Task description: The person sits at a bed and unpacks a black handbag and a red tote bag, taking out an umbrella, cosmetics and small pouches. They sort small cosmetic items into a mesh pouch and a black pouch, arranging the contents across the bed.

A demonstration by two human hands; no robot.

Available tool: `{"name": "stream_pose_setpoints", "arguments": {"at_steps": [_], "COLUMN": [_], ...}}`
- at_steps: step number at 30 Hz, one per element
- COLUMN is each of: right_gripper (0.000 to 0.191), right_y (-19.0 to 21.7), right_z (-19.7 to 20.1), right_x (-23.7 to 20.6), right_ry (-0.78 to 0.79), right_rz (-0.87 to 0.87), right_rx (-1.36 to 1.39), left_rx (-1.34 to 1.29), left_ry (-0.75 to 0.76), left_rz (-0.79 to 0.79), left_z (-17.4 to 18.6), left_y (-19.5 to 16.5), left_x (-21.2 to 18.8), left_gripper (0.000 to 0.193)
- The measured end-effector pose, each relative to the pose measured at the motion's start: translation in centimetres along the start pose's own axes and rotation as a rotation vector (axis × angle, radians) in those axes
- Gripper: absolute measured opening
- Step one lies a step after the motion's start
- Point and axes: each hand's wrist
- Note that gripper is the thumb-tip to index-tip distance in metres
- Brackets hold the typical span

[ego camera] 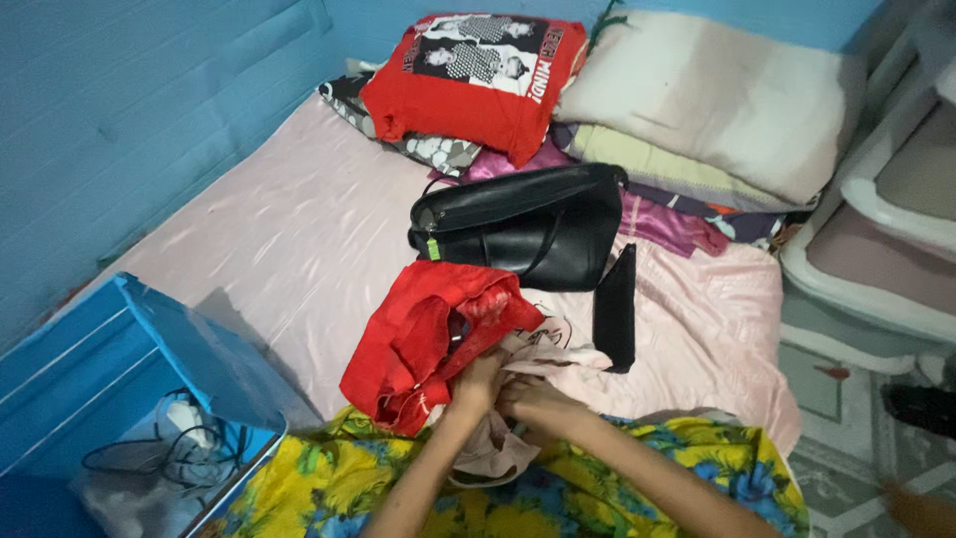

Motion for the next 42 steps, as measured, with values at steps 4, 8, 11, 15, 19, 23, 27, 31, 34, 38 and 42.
{"name": "stream_pose_setpoints", "arguments": {"at_steps": [4,8,11,15,19,23,27,31,34,38,42], "right_gripper": [0.071,0.070,0.073,0.065,0.062,0.061,0.073,0.071,0.069,0.064,0.063], "right_y": [0.1,0.7,1.1,1.7,1.5,1.0,1.1,1.3,1.4,1.6,1.7], "right_z": [0.2,-0.5,-0.6,-0.2,-0.6,-1.6,-1.8,-1.4,-1.4,-2.2,-2.7], "right_x": [0.7,0.6,0.2,-0.4,-0.4,0.0,-0.1,0.1,0.0,-0.5,-0.6], "right_ry": [0.046,0.063,-0.017,-0.033,0.002,-0.078,0.092,0.067,0.066,-0.069,-0.026], "right_rz": [-0.027,-0.055,0.001,-0.063,-0.094,-0.089,-0.125,-0.127,-0.121,-0.157,-0.185], "right_rx": [-0.040,-0.201,-0.351,-0.305,-0.239,-0.281,-0.237,-0.256,-0.217,-0.155,-0.154], "left_rx": [0.099,0.052,-0.017,-0.088,-0.055,-0.045,-0.043,-0.023,-0.055,-0.078,-0.156], "left_ry": [0.075,0.012,-0.002,0.011,-0.015,0.003,0.005,0.077,0.029,0.099,0.191], "left_rz": [0.082,0.045,0.021,0.010,-0.006,-0.036,-0.057,0.035,-0.030,-0.012,0.064], "left_z": [0.1,-0.2,-0.4,-0.5,-0.4,-0.1,-0.2,-0.4,-0.4,-0.2,0.5], "left_y": [-0.2,-0.1,0.0,0.0,-0.2,-0.2,0.1,0.6,0.7,0.6,0.3], "left_x": [0.6,0.3,0.0,-0.3,-0.6,-0.7,-0.6,-0.3,-0.4,-0.9,-1.3], "left_gripper": [0.011,0.011,0.013,0.016,0.023,0.026,0.026,0.020,0.021,0.032,0.035]}}
Point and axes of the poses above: each hand's wrist, its own x-axis towards the middle knuckle, its own z-axis out of the back of the hand, y = z × x, and after that the axes turned 12 degrees about -x, right-handed
